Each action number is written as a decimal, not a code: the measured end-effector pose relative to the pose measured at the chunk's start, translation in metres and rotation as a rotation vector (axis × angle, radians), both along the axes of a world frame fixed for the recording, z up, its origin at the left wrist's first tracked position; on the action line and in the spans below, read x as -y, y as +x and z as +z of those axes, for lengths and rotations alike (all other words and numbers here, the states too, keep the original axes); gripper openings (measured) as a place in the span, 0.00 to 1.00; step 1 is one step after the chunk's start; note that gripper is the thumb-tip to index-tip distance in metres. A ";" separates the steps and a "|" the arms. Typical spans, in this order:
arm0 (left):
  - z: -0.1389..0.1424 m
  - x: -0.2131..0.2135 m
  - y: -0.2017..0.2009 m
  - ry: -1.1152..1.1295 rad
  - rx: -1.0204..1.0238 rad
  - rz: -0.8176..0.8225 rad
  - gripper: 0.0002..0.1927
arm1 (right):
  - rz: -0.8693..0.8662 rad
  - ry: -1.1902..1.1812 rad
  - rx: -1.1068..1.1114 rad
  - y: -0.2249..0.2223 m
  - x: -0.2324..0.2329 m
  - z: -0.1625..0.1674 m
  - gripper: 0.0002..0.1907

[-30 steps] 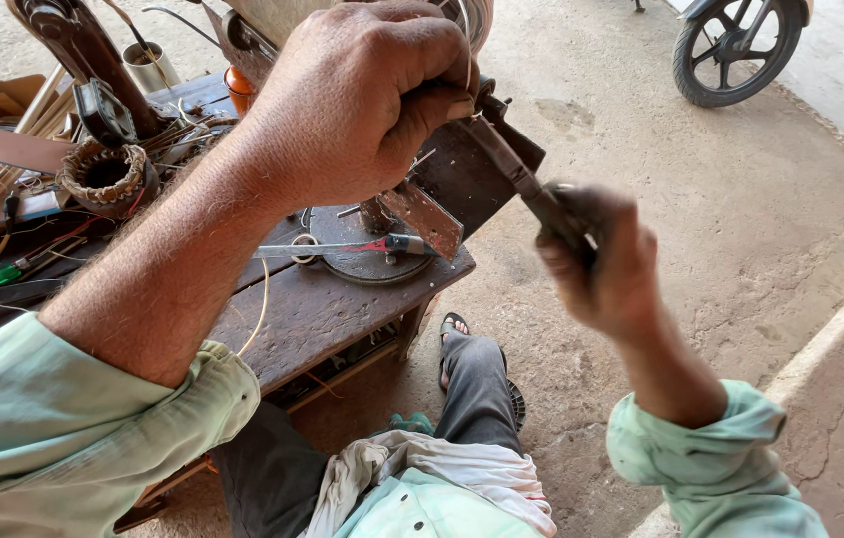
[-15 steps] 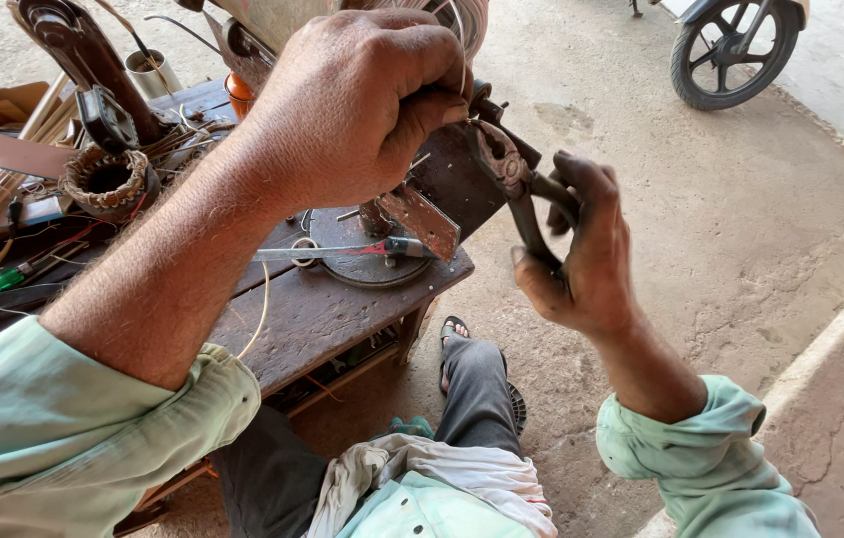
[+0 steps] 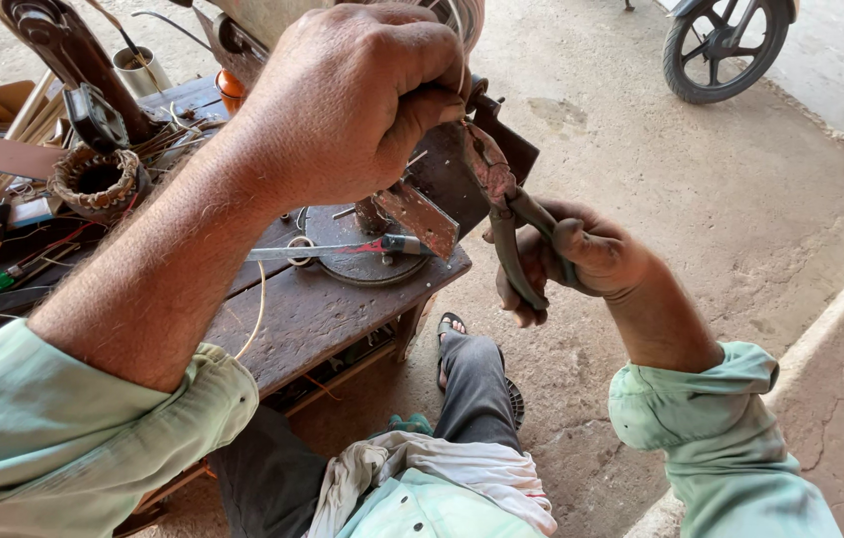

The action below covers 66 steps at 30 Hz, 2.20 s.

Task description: The person uses pliers to strip and bend copper wire on a cylindrical component mounted on a workbench. They then wrap the wire with black electrical tape and later handle a roll of yellow tape. The work is performed at a cluttered bench with a motorcycle visible in the background.

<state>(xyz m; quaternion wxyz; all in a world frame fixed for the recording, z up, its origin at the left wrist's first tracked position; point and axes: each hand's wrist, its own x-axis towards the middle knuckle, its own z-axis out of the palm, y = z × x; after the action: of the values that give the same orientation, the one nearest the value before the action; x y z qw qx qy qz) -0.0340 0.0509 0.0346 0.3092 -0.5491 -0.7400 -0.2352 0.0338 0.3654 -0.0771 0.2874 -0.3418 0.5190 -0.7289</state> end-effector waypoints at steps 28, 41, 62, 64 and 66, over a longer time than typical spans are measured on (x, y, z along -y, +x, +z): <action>0.010 0.001 0.008 -0.001 0.031 -0.048 0.06 | -1.075 0.664 -1.407 0.018 0.022 -0.003 0.15; 0.004 0.001 0.000 -0.022 0.048 -0.033 0.04 | -0.087 -0.175 -0.041 0.021 0.013 -0.031 0.07; 0.011 -0.004 0.009 -0.025 0.103 0.029 0.06 | -1.406 0.866 -1.410 0.058 0.061 0.003 0.20; 0.011 -0.005 0.011 -0.031 0.116 0.040 0.06 | -1.432 0.879 -1.441 0.056 0.064 0.007 0.19; 0.011 -0.005 0.011 -0.021 0.100 0.040 0.06 | -1.409 0.863 -1.422 0.056 0.065 0.009 0.20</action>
<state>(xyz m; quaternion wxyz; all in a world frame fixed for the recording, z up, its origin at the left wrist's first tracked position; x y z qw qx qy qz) -0.0230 0.0558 0.0458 0.2705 -0.5250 -0.7677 -0.2486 0.0901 0.3009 -0.0685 -0.4650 -0.1812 0.8579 -0.1221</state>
